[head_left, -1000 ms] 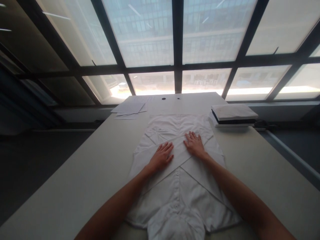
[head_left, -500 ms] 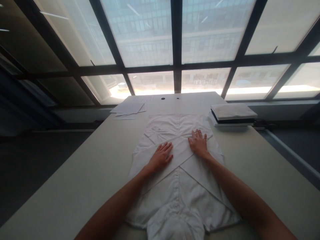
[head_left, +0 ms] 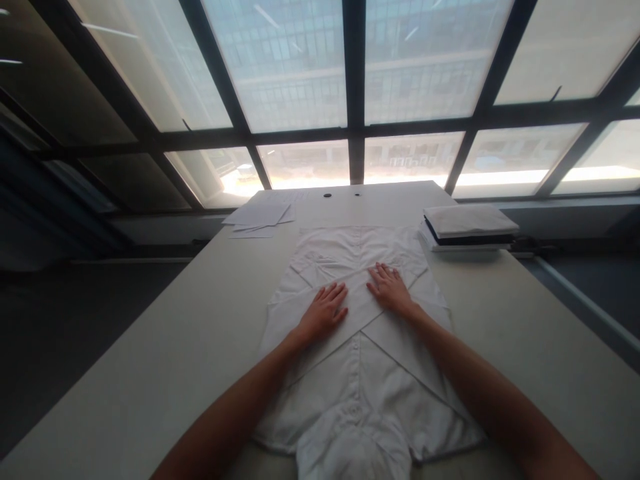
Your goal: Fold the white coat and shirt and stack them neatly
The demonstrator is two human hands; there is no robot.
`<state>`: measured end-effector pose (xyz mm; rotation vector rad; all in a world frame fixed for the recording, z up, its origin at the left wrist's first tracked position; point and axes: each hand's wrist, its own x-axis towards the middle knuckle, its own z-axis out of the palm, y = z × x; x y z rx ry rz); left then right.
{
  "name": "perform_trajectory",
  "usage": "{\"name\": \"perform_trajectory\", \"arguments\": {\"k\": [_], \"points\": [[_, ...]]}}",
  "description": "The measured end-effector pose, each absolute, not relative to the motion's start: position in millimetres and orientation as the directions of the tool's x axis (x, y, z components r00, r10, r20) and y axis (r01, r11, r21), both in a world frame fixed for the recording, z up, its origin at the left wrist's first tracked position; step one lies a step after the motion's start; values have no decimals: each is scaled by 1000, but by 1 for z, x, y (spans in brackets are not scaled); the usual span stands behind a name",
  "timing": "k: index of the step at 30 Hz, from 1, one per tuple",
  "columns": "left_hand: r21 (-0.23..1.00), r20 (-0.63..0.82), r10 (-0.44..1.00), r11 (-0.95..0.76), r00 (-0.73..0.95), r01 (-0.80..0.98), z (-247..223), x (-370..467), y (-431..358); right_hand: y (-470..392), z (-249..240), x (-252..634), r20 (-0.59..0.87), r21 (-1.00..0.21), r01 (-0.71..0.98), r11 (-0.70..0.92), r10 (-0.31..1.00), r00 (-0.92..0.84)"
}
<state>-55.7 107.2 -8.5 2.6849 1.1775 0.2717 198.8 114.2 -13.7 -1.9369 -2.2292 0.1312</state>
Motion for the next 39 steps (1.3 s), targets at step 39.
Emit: {"name": "perform_trajectory", "arguments": {"k": [39], "points": [[123, 50, 829, -558, 557, 821, -10, -54, 106, 114, -18, 203, 155, -201, 973, -109, 978, 142]]}}
